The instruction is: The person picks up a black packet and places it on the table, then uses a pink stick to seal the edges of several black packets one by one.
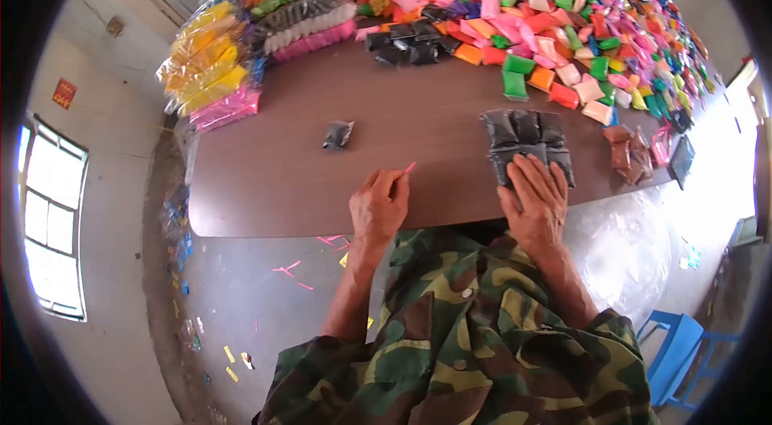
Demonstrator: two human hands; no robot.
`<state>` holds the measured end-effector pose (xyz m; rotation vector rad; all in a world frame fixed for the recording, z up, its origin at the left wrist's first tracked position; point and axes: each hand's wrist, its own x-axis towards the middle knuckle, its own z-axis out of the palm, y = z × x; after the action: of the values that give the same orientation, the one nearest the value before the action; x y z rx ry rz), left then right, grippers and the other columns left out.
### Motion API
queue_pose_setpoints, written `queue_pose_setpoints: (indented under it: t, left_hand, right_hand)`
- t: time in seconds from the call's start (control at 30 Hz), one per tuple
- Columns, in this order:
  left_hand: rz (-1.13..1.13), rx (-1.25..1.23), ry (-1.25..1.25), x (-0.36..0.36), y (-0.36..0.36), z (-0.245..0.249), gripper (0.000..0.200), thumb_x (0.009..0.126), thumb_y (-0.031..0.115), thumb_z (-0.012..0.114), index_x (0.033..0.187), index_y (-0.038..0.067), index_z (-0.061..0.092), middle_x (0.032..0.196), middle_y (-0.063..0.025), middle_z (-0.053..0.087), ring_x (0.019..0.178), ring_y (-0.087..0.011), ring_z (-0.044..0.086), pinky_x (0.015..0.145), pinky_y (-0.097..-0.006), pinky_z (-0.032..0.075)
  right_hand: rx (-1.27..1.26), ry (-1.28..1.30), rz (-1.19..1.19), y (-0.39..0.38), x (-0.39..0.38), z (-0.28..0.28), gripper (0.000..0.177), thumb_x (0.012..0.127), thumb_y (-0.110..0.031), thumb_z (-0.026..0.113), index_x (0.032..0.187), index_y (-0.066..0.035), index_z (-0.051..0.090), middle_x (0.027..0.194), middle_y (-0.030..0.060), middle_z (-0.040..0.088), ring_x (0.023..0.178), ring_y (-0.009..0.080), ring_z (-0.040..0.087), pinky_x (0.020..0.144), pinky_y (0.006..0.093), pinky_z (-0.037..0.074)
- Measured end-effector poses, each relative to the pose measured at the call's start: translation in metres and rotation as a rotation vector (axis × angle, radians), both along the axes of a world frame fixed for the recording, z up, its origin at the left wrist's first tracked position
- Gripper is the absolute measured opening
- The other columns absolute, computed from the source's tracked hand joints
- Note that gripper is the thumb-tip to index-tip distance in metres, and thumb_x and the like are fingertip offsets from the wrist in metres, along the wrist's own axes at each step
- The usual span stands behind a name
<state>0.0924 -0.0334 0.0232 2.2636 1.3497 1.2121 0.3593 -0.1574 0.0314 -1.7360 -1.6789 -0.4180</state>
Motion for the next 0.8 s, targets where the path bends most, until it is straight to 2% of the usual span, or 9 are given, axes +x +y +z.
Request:
queue_pose_setpoints:
  t: [0.03, 0.13, 0.17, 0.3, 0.4, 0.53, 0.57, 0.67, 0.8]
  left_hand:
    - [0.0, -0.012, 0.003, -0.001, 0.001, 0.002, 0.006, 0.098, 0.016, 0.079, 0.097, 0.011, 0.077, 0.094, -0.0107, 0.076, 0.074, -0.037, 0.074, 0.064, -0.0474, 0.058]
    - [0.06, -0.02, 0.134, -0.009, 0.005, 0.012, 0.006, 0.098, 0.017, 0.079, 0.098, 0.011, 0.077, 0.095, -0.0097, 0.076, 0.076, -0.0367, 0.074, 0.066, -0.0473, 0.058]
    - [0.084, -0.027, 0.16, -0.012, 0.006, 0.013, 0.007, 0.099, 0.017, 0.078, 0.099, 0.011, 0.078, 0.095, -0.0097, 0.077, 0.078, -0.0354, 0.075, 0.068, -0.0464, 0.059]
    - [0.16, 0.013, 0.248, -0.043, 0.019, 0.012, 0.01, 0.099, 0.019, 0.076, 0.102, 0.011, 0.081, 0.096, -0.0092, 0.077, 0.083, -0.0331, 0.076, 0.076, -0.0452, 0.059]
    - [0.232, -0.015, 0.32, -0.07, 0.027, 0.016, 0.01, 0.098, 0.018, 0.074, 0.102, 0.011, 0.08, 0.099, -0.0098, 0.077, 0.088, -0.0353, 0.076, 0.079, -0.0474, 0.06]
    - [0.302, -0.02, 0.412, -0.112, 0.05, 0.015, 0.012, 0.098, 0.017, 0.073, 0.105, 0.011, 0.08, 0.105, -0.0118, 0.077, 0.098, -0.0372, 0.074, 0.086, -0.0509, 0.059]
    - [0.313, -0.006, 0.442, -0.12, 0.056, 0.012, 0.013, 0.098, 0.017, 0.074, 0.107, 0.011, 0.08, 0.107, -0.0119, 0.077, 0.099, -0.0371, 0.073, 0.087, -0.0511, 0.058]
    - [0.318, 0.052, 0.543, -0.124, 0.065, 0.019, 0.022, 0.096, 0.02, 0.077, 0.115, 0.01, 0.079, 0.113, -0.0111, 0.076, 0.106, -0.0363, 0.072, 0.092, -0.0513, 0.055]
    - [0.314, 0.043, 0.494, -0.098, 0.075, 0.03, 0.033, 0.094, 0.025, 0.082, 0.123, 0.01, 0.077, 0.116, -0.0108, 0.075, 0.113, -0.0357, 0.07, 0.097, -0.0505, 0.054]
  right_hand:
    - [-0.012, 0.003, 0.004, 0.0, 0.0, 0.001, 0.049, 0.087, -0.02, 0.089, 0.133, -0.007, 0.077, 0.142, 0.0076, 0.073, 0.14, 0.0283, 0.064, 0.125, 0.0527, 0.038]
    - [-0.001, 0.029, 0.009, 0.0, 0.0, 0.002, 0.054, 0.087, -0.022, 0.09, 0.137, -0.007, 0.075, 0.144, 0.0071, 0.073, 0.142, 0.0285, 0.063, 0.126, 0.0532, 0.037]
    - [-0.003, 0.031, 0.02, -0.001, 0.001, 0.003, 0.056, 0.087, -0.022, 0.089, 0.139, -0.006, 0.074, 0.147, 0.0089, 0.071, 0.143, 0.0309, 0.062, 0.126, 0.0541, 0.037]
    - [0.073, 0.057, 0.036, -0.007, 0.009, 0.015, 0.048, 0.091, -0.018, 0.083, 0.136, -0.004, 0.075, 0.149, 0.0169, 0.067, 0.143, 0.038, 0.061, 0.123, 0.0563, 0.041]
    - [0.193, 0.119, -0.04, -0.005, 0.036, 0.006, 0.045, 0.092, -0.016, 0.081, 0.134, -0.003, 0.075, 0.148, 0.0178, 0.068, 0.142, 0.0385, 0.061, 0.121, 0.0565, 0.043]
    - [0.244, 0.276, -0.2, -0.006, 0.081, -0.005, 0.037, 0.097, -0.008, 0.076, 0.133, -0.001, 0.076, 0.143, 0.0186, 0.071, 0.135, 0.0382, 0.066, 0.116, 0.0493, 0.05]
    - [0.248, 0.292, -0.238, -0.008, 0.092, -0.006, 0.035, 0.1, -0.006, 0.074, 0.135, -0.001, 0.076, 0.143, 0.0182, 0.072, 0.134, 0.036, 0.067, 0.115, 0.045, 0.052]
    - [0.25, 0.359, -0.327, -0.009, 0.123, -0.024, 0.033, 0.103, -0.008, 0.073, 0.135, -0.003, 0.076, 0.144, 0.0173, 0.072, 0.135, 0.0337, 0.067, 0.115, 0.0433, 0.053]
    - [0.265, 0.437, -0.348, -0.006, 0.137, -0.038, 0.031, 0.104, -0.01, 0.073, 0.133, -0.003, 0.077, 0.138, 0.0173, 0.074, 0.131, 0.0332, 0.069, 0.113, 0.0426, 0.053]
